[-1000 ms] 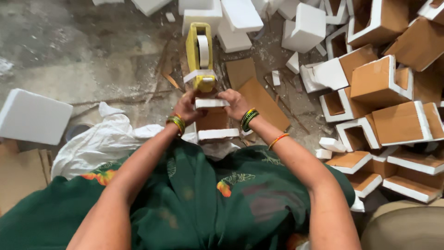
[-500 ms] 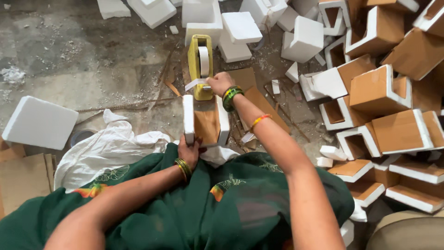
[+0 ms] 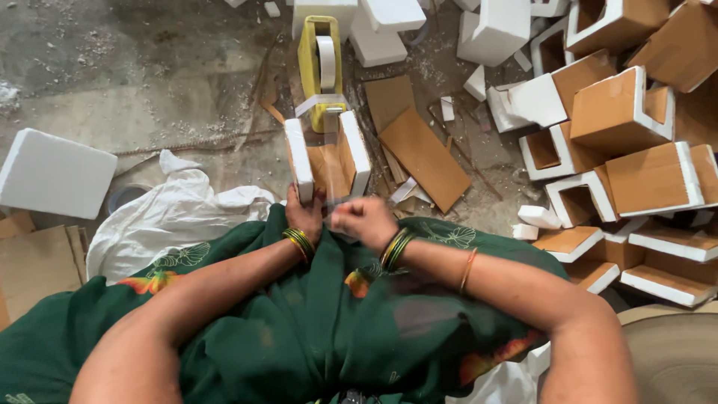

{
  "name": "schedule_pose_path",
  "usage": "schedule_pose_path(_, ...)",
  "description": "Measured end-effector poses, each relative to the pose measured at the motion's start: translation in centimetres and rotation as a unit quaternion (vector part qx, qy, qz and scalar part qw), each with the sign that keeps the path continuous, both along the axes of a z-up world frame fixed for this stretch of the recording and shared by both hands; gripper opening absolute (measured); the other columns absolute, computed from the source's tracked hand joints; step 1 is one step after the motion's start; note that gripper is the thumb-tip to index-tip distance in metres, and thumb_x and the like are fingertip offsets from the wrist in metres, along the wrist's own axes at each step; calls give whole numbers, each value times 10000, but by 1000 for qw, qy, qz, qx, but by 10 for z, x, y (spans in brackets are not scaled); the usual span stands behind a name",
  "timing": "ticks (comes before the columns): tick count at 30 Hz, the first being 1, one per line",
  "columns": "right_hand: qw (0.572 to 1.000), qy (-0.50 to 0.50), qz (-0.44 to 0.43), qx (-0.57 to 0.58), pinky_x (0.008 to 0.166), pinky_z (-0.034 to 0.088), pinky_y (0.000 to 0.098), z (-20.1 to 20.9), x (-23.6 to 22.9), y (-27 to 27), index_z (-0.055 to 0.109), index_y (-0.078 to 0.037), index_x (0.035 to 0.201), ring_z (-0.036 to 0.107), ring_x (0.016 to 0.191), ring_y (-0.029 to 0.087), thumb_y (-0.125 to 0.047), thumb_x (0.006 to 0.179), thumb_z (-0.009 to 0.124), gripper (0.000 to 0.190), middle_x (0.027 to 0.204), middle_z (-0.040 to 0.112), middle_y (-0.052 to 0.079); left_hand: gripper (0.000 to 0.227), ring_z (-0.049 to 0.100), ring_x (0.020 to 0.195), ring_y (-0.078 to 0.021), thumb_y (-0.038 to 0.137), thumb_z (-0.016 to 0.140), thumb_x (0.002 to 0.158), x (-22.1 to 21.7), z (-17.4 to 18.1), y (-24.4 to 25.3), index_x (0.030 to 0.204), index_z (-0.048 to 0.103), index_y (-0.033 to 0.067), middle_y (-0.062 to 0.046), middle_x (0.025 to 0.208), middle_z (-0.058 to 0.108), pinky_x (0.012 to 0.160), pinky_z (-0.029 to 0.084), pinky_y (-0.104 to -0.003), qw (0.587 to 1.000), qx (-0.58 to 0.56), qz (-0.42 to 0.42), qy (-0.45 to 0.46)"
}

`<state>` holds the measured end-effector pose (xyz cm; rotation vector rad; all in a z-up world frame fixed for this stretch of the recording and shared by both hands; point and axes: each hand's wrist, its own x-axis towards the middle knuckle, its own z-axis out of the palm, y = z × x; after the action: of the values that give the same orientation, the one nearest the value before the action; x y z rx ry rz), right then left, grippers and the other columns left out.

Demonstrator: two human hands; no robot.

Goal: The person sits on the floor and assembles small boxes by fitting white foam inserts into brown cardboard frames. They use a handheld tape dispenser to secure the joints of the foam and cardboard pieces. The person repeatedly picks up components, aligns them, and applies tape to create finished box units.

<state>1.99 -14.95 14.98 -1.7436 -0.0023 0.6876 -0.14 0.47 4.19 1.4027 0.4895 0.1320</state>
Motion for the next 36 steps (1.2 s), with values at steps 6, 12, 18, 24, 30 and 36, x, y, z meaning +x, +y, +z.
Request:
schedule_pose_path(6,992,39,-11,-118,712,563,273,-65,-19,-8,778,6,1035,676,762,92,-186,897,770,237,897,784,52,352,677,756,-165,282,780,946,0,9,-3,1079,614,1,-87,881,725,669,572,-336,997,74,34,13)
schedule_pose_path(12,997,29,-47,-60,763,585,287,-110,-7,-19,770,9,1045,732,838,119,-115,865,759,219,951,800,57,360,618,663,-172,324,771,930,1,32,-6,1047,670,-2,-83,852,723,572,521,-351,988,-55,24,144)
schedule_pose_path(18,995,-59,-84,-14,758,601,313,-92,-8,-13,756,21,1013,754,845,157,-79,850,749,192,939,795,80,294,667,598,-207,239,716,909,2,60,2,1097,631,29,-102,839,711,486,532,-349,970,-145,-3,194)
schedule_pose_path(24,914,69,-267,297,797,612,333,-140,13,-20,759,-20,1074,769,891,201,-326,820,791,398,983,809,85,332,707,651,-266,215,694,913,8,55,2,1170,592,32,-122,930,699,546,619,-384,941,-246,-15,232)
schedule_pose_path(30,952,-257,-159,-56,843,574,321,-150,104,-46,710,-15,1204,709,950,171,-206,972,709,300,1068,765,84,384,724,863,-274,109,678,918,8,42,-7,1256,508,47,-118,1091,663,607,675,-407,957,-249,49,143)
schedule_pose_path(36,979,-133,-70,136,900,565,304,-18,147,-22,643,-12,1294,719,974,150,-441,1076,352,562,1068,773,78,683,697,828,-201,39,627,936,1,45,-4,1527,296,122,-103,1013,652,673,675,-350,995,-97,-13,-4)
